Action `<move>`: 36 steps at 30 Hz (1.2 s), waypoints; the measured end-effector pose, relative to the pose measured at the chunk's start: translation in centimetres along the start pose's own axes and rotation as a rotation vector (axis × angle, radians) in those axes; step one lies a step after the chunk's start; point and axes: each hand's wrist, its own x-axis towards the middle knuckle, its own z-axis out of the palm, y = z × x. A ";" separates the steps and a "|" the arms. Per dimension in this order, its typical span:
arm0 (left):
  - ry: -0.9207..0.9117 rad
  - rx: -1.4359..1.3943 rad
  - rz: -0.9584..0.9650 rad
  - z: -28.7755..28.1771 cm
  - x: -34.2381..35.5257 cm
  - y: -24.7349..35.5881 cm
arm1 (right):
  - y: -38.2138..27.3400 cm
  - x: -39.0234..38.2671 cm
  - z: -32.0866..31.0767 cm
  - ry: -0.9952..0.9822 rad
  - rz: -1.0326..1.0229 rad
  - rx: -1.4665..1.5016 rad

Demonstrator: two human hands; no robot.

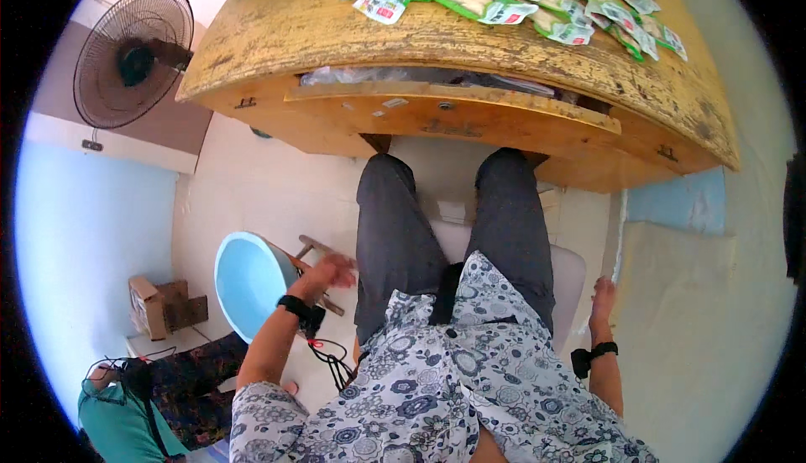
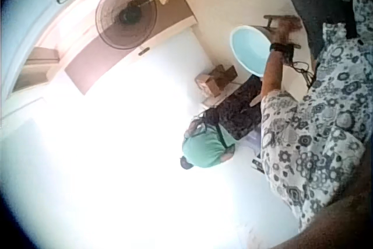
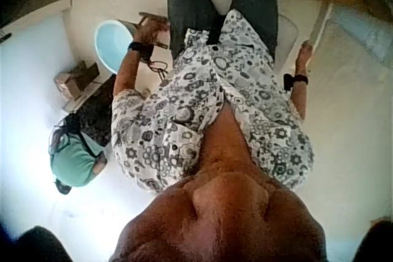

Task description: Pack small food sachets into a larger zip-lock bag.

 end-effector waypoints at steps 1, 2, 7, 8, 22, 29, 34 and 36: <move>0.028 0.158 -0.126 -0.6 2.3 -2.4 | 1.8 0.3 -0.7 -0.116 0.207 -0.142; 0.000 0.088 -0.088 -6.6 3.4 -8.7 | 2.8 -0.5 3.3 -0.185 0.202 -0.092; -0.200 1.231 0.681 -5.6 4.5 -9.4 | 0.2 -4.8 6.2 -0.560 0.489 0.386; -0.107 0.676 0.288 -4.5 4.2 -8.1 | -0.5 -5.2 5.4 -0.565 0.494 0.369; -0.205 -0.123 0.120 1.1 2.6 -6.9 | 0.8 -5.1 3.6 -0.631 0.688 0.520; -0.100 0.198 0.290 2.3 4.3 -4.5 | 4.0 -3.5 -1.1 -0.558 0.767 0.433; -0.088 0.121 0.045 -1.2 4.1 -2.0 | -0.9 -2.2 5.7 -0.479 0.782 0.360; -0.084 0.113 0.000 -2.9 3.2 -0.6 | -2.8 -2.6 7.4 -0.490 0.780 0.361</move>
